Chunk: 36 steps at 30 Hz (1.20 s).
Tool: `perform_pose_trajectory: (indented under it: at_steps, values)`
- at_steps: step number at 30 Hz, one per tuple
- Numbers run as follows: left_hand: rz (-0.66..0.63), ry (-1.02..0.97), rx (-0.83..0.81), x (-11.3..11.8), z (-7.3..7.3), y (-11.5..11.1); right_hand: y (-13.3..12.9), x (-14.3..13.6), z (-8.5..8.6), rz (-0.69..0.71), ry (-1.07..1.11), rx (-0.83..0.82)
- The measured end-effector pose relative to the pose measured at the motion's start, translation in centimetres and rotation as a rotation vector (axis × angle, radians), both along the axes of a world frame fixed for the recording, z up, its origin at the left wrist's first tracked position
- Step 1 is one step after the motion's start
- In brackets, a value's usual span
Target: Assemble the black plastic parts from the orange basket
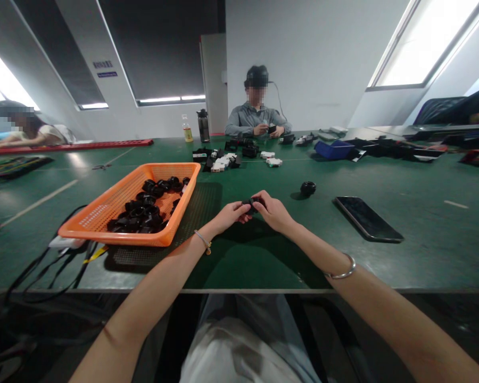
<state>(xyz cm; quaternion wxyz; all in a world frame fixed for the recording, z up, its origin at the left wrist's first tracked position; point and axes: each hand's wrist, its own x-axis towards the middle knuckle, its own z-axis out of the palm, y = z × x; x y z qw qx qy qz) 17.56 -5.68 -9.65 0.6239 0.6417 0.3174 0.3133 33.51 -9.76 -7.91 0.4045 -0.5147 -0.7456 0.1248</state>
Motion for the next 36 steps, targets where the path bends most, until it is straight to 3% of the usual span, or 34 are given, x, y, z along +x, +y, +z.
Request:
perform_pose_trajectory:
  at_steps: [4,8,12,17,20,26,28,32,36]
  values:
    - [-0.045,-0.007,0.016,0.4,0.7,-1.1,-0.5,-0.1,0.0,-0.157,-0.029,0.082]
    - [0.014,0.030,0.085,0.9,1.3,-1.9,-0.9,-0.6,0.3,-0.235,0.069,0.102]
    - [0.128,0.127,0.369,0.6,1.6,-2.4,-0.8,-1.2,0.2,-0.266,0.176,0.068]
    - [0.229,0.314,0.681,-0.2,1.9,-2.4,0.3,-1.4,-0.7,-0.248,0.314,-0.115]
    - [0.211,0.306,0.604,-0.1,1.7,-2.1,0.6,-1.3,-0.9,-0.232,0.286,-0.138]
    - [0.067,0.054,0.024,1.1,0.8,-1.4,-0.2,-1.2,-0.1,-0.293,0.082,0.019]
    - [0.010,-0.022,-0.091,1.2,0.7,-1.4,-0.4,-1.1,0.0,-0.300,0.012,0.081]
    - [-0.018,-0.065,-0.119,1.1,0.8,-1.6,-0.5,-0.9,-0.2,-0.316,-0.070,0.134]
    - [0.043,-0.004,0.086,1.1,1.0,-1.9,-0.9,-1.0,0.1,-0.311,-0.027,0.149]
